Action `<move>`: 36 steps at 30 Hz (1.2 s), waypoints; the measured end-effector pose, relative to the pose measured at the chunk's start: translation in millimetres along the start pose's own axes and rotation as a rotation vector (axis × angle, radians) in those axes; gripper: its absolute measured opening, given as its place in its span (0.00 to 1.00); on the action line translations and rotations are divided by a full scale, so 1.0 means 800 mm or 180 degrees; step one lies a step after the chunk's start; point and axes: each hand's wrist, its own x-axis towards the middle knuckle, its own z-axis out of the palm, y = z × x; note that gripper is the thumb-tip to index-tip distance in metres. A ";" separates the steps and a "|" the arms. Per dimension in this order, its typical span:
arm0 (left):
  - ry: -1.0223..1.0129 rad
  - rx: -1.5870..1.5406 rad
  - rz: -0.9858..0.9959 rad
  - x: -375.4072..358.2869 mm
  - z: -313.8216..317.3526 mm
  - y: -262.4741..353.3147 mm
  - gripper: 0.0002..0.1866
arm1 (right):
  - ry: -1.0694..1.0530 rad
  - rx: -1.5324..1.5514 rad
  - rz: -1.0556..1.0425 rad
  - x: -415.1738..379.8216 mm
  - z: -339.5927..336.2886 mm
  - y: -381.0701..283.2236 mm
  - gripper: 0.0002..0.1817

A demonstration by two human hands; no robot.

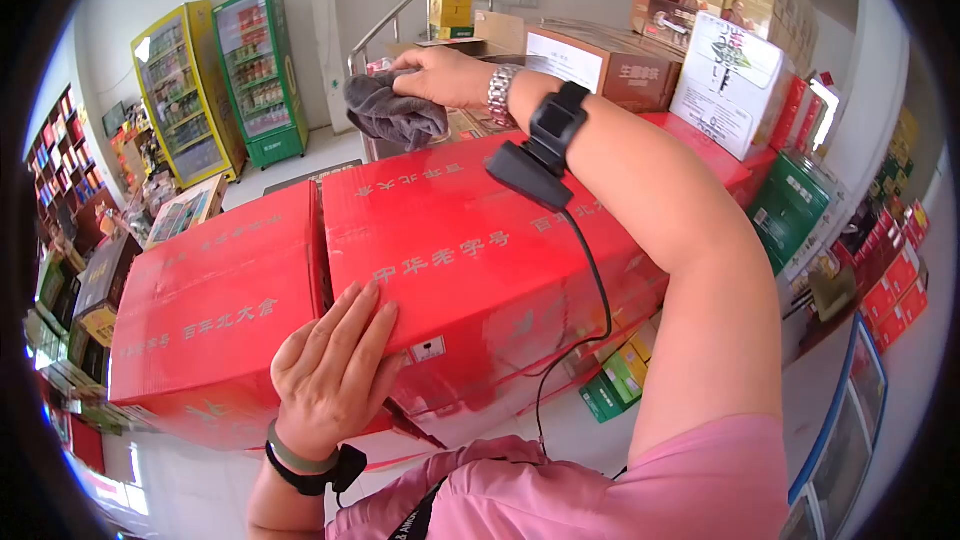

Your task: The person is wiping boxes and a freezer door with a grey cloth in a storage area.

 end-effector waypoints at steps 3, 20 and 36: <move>0.0009 -0.0206 0.0003 -0.003 -0.002 0.001 0.23 | 0.0066 0.0412 -0.0187 -0.063 0.011 -0.032 0.19; -0.0119 -0.0420 0.0089 -0.014 -0.004 -0.001 0.30 | 0.1537 -0.1688 -0.0048 -0.296 0.079 -0.010 0.24; -0.0096 -0.0012 -0.0012 -0.004 0.002 0.017 0.21 | 0.2101 -0.1478 -0.1635 -0.277 0.172 -0.033 0.25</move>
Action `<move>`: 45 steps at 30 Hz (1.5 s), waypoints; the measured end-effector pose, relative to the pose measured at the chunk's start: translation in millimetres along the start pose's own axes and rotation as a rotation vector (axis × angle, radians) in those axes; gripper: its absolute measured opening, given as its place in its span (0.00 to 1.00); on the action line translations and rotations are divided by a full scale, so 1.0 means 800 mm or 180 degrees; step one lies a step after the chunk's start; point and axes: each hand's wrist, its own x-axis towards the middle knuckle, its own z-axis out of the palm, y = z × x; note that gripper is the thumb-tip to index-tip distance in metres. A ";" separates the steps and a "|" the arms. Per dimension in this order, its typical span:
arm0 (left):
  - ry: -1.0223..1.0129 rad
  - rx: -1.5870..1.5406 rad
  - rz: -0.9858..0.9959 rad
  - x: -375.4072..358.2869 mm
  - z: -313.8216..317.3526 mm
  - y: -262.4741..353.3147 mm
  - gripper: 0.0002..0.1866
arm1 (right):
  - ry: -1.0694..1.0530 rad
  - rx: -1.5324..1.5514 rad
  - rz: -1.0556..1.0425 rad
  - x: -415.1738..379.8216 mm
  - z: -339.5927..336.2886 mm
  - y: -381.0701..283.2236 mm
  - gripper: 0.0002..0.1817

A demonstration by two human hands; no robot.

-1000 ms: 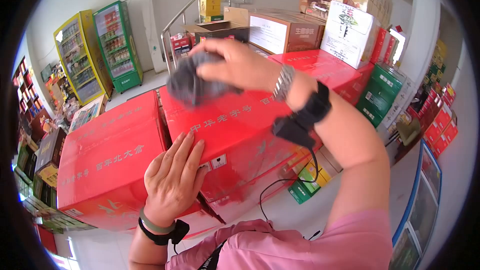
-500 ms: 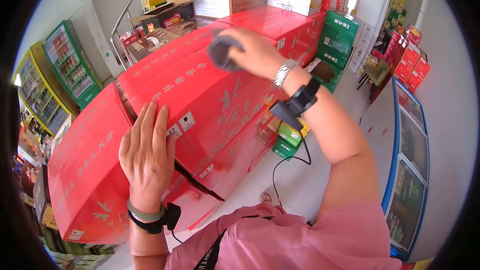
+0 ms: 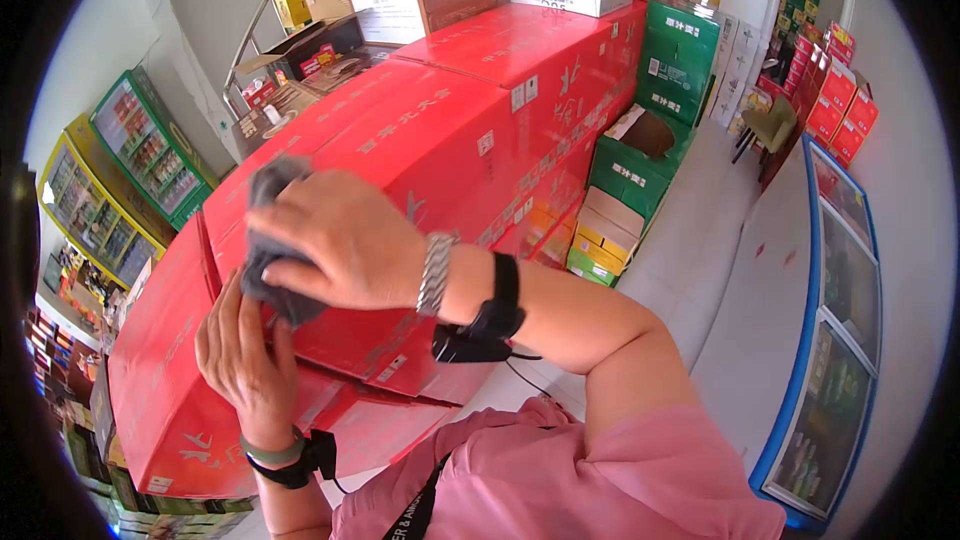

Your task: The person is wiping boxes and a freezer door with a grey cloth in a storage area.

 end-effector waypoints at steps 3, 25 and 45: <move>0.0028 0.0143 -0.0005 0.002 0.005 0.004 0.19 | 0.0130 -0.0092 -0.0530 -0.018 -0.004 0.017 0.27; 0.0636 0.0566 -0.0594 0.003 0.047 0.035 0.17 | 0.1746 -0.0856 0.2620 -0.256 -0.251 0.323 0.21; 0.1110 0.0823 -0.0660 0.001 0.071 0.035 0.20 | 0.1986 -0.0260 0.3256 -0.358 -0.056 0.284 0.32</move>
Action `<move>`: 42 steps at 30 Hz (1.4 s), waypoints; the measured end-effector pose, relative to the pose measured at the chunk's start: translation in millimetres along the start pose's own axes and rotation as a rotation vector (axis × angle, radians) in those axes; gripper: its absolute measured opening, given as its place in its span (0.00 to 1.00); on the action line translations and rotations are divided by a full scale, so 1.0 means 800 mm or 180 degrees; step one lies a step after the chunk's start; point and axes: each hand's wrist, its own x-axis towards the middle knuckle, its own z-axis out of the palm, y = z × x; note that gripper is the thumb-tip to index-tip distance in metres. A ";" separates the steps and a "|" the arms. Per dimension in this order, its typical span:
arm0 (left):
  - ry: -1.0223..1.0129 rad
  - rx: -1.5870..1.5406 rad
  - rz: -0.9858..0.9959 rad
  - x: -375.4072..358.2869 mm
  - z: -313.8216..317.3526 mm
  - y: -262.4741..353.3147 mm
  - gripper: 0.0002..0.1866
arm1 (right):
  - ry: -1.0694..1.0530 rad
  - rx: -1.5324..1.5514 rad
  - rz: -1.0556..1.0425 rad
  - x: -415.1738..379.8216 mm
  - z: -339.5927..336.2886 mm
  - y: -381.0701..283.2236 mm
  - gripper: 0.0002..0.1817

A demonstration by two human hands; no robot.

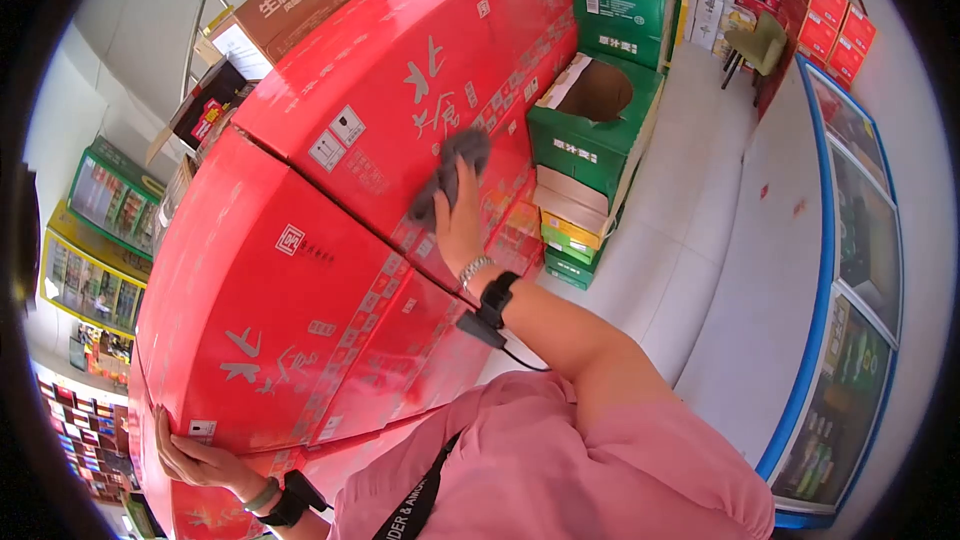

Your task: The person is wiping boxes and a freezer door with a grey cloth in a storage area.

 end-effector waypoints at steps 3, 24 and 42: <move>0.0108 -0.0151 0.0034 0.002 0.002 0.003 0.18 | -0.0088 0.0164 0.0493 -0.013 -0.006 0.010 0.32; 0.0167 -0.0136 -0.0459 0.000 0.009 0.028 0.23 | 0.0951 -0.0169 0.0446 0.123 -0.012 0.144 0.27; 0.0155 -0.0111 -0.0402 -0.002 0.011 0.019 0.23 | 0.0626 0.0391 0.1131 0.081 0.005 0.007 0.30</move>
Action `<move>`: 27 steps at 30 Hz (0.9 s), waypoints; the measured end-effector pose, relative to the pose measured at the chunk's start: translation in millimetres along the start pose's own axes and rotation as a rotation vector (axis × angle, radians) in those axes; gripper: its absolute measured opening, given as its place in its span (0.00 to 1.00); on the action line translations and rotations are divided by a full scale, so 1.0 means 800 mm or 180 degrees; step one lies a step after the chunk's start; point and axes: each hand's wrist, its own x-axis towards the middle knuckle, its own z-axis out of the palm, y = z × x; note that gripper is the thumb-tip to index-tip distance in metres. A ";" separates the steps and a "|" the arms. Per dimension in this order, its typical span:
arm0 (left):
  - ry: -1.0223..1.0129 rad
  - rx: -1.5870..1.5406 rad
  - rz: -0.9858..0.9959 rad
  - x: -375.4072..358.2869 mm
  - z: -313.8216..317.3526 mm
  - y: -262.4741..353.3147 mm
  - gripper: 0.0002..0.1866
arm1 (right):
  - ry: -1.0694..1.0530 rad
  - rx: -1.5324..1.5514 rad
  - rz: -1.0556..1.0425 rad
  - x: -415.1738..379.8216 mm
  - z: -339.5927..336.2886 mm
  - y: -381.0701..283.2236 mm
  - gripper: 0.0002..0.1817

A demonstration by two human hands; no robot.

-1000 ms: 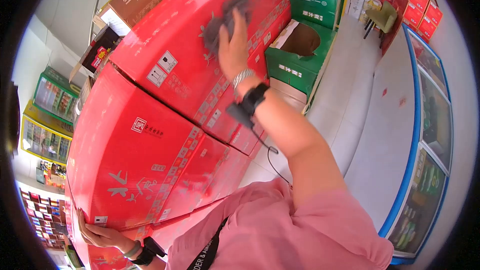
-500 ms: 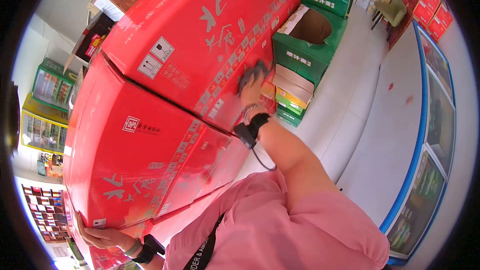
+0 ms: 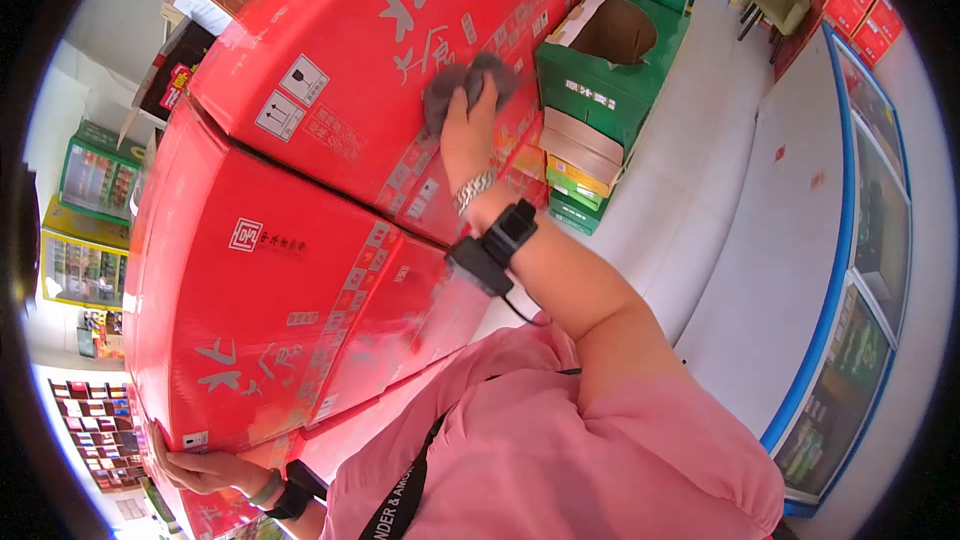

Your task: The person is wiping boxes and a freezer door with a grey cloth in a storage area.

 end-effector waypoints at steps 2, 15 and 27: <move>-0.0019 0.0028 -0.0080 -0.001 0.000 -0.003 0.24 | -0.0031 -0.0079 -0.0506 0.028 -0.001 0.001 0.30; -0.0015 0.0051 -0.0095 -0.002 -0.001 -0.004 0.23 | -0.0764 -0.1679 0.2270 -0.099 -0.035 0.234 0.18; 0.0049 -0.0103 0.0168 -0.003 -0.001 -0.016 0.21 | -0.1980 0.2150 0.2835 -0.102 -0.054 0.073 0.11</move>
